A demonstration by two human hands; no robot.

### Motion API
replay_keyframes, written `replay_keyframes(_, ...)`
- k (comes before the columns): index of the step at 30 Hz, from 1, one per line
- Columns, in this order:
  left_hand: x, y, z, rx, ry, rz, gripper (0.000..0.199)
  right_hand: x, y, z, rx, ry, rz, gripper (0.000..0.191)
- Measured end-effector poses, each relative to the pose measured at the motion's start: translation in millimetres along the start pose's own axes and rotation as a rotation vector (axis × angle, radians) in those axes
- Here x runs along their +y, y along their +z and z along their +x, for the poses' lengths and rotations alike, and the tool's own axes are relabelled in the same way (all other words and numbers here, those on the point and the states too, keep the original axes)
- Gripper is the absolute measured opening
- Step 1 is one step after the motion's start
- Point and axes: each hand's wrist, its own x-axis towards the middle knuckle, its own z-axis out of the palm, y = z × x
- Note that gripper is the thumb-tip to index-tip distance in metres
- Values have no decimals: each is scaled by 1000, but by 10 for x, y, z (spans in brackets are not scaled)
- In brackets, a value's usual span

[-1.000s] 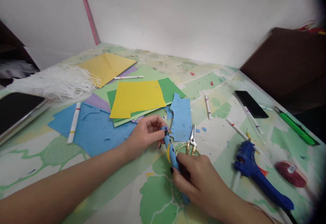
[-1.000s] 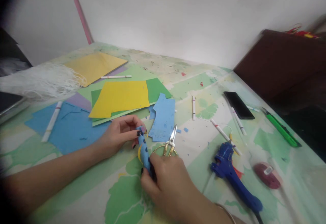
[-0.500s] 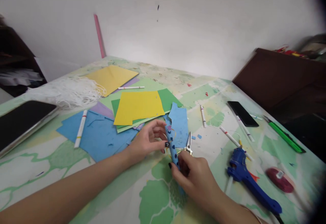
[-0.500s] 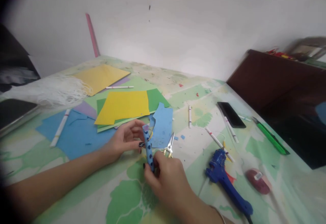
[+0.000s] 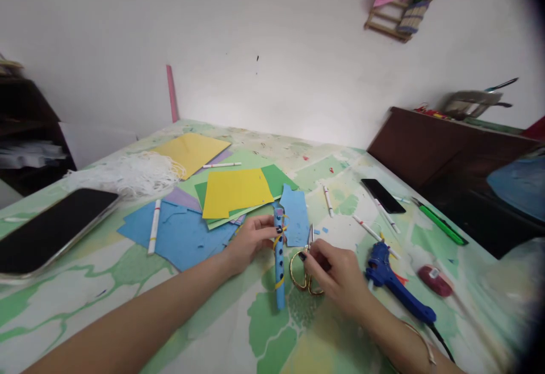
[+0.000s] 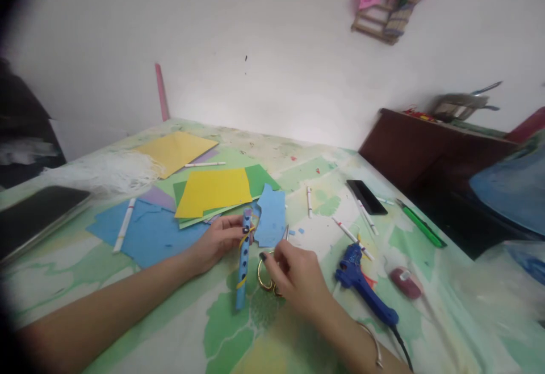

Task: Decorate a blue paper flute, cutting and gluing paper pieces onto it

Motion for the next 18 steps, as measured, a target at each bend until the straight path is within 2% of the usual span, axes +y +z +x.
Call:
replay_keyframes(3,25,-55,14,-33,-36,-40,19,106,-226,-226,185,79,-286,30)
replay_keyframes(5,38,-84,20,-58,-60,-60,21,279,-362,-443,250,195,-480,24)
replay_keyframes(7,44,-103,23,-76,-75,-85,20,512,-444,-683,347,213,-609,19)
replay_keyframes(9,42,-111,25,-86,-75,-111,20,755,-461,-909,320,204,-689,25)
replay_keyframes(12,34,-114,26,-101,-60,-132,21,1035,-399,-1129,319,302,-757,37)
replay_keyframes(15,23,-124,25,-111,-52,-128,23,1176,-332,-1157,304,390,-724,37)
replay_keyframes(18,13,-150,20,-121,-46,-125,24,1213,-308,-1065,314,380,-614,31)
